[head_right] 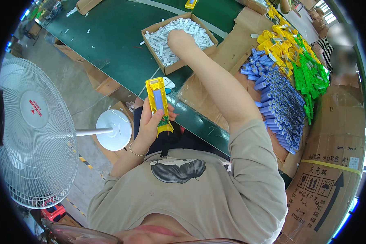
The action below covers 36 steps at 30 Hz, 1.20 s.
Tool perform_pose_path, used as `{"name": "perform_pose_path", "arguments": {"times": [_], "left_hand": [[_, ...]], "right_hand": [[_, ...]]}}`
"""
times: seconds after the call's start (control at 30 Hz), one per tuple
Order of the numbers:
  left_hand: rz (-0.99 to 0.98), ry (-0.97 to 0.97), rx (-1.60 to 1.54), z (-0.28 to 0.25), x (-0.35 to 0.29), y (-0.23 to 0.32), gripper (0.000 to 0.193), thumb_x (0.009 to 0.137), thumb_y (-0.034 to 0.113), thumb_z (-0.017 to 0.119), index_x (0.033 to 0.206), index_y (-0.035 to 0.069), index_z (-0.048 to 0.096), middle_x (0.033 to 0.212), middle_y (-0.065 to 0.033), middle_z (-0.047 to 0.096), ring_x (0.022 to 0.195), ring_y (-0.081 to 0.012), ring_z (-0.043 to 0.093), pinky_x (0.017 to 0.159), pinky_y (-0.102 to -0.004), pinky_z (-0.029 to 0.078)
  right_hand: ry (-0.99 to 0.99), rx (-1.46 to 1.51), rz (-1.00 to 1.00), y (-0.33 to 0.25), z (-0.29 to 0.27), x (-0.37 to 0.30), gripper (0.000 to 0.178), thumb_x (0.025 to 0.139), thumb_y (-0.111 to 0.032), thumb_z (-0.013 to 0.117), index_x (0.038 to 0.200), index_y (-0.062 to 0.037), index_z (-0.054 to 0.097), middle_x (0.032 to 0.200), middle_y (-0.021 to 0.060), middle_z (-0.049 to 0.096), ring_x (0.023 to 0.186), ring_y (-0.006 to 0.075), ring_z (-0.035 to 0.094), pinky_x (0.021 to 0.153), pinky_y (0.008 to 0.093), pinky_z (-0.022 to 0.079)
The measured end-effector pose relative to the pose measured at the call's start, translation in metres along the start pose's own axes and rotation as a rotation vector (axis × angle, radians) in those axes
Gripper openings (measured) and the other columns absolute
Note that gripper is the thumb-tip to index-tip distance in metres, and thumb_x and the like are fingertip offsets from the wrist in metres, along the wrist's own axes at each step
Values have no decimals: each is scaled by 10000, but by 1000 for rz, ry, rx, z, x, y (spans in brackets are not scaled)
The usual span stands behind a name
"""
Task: The recorder is assembling small electronic components, specifically inserting internal parts into yellow plastic housings at a factory workstation.
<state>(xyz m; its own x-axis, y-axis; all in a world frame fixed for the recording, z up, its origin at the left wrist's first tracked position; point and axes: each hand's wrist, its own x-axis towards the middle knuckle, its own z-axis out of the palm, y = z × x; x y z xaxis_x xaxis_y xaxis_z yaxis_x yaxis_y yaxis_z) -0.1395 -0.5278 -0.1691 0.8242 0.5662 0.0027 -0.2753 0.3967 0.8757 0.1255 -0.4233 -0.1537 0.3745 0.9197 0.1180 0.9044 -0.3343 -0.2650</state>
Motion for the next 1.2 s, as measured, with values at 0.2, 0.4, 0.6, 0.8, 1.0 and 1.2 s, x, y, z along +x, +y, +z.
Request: {"name": "perform_pose_path", "arguments": {"times": [0.2, 0.4, 0.6, 0.8, 1.0, 1.2], "left_hand": [[27, 155, -21, -23, -11, 2, 415, 952, 111, 440, 1325, 38, 273, 1056, -143, 553, 880, -180, 607, 816, -320, 500], [30, 158, -21, -22, 0, 3, 418, 957, 126, 449, 1328, 39, 279, 1050, -136, 556, 868, -169, 597, 793, -312, 496], [56, 152, -4, -20, 4, 4, 408, 958, 143, 455, 1317, 39, 291, 1044, -129, 556, 867, -166, 595, 792, -314, 494], [122, 212, -3, -15, 7, 13, 438, 916, 95, 532, 1286, 34, 306, 1050, -118, 565, 881, -152, 597, 810, -314, 502], [239, 174, 71, 18, 27, 32, 533, 816, 1, 642, 1251, 34, 336, 1053, -100, 580, 916, -137, 601, 820, -297, 508], [182, 107, 62, 36, 27, 22, 522, 799, 33, 669, 1229, 35, 374, 1029, -82, 569, 946, -137, 594, 821, -274, 495]], "right_hand": [[-158, 49, -92, -14, -15, -8, 181, 796, -179, 641, 897, -50, 717, 841, 153, 683, 794, 301, 651, 740, 379, 504], [-214, 137, -153, -5, -27, -14, 190, 751, -168, 701, 890, -40, 715, 815, 146, 681, 745, 269, 641, 693, 346, 499], [304, 364, -424, 3, -36, -44, 114, 762, -66, 700, 869, -30, 702, 912, 94, 677, 787, 203, 643, 673, 286, 501], [356, 765, -522, -14, -65, -115, 110, 763, 18, 693, 867, -17, 687, 958, 90, 655, 831, 196, 636, 704, 286, 510], [205, 1209, -352, -36, -53, -185, 115, 797, 53, 654, 905, 15, 661, 1077, 124, 577, 939, 194, 606, 765, 284, 514], [169, 1751, 58, -46, -37, -217, 60, 855, 27, 611, 909, 40, 634, 1179, 127, 484, 935, 164, 570, 775, 286, 505]]}}
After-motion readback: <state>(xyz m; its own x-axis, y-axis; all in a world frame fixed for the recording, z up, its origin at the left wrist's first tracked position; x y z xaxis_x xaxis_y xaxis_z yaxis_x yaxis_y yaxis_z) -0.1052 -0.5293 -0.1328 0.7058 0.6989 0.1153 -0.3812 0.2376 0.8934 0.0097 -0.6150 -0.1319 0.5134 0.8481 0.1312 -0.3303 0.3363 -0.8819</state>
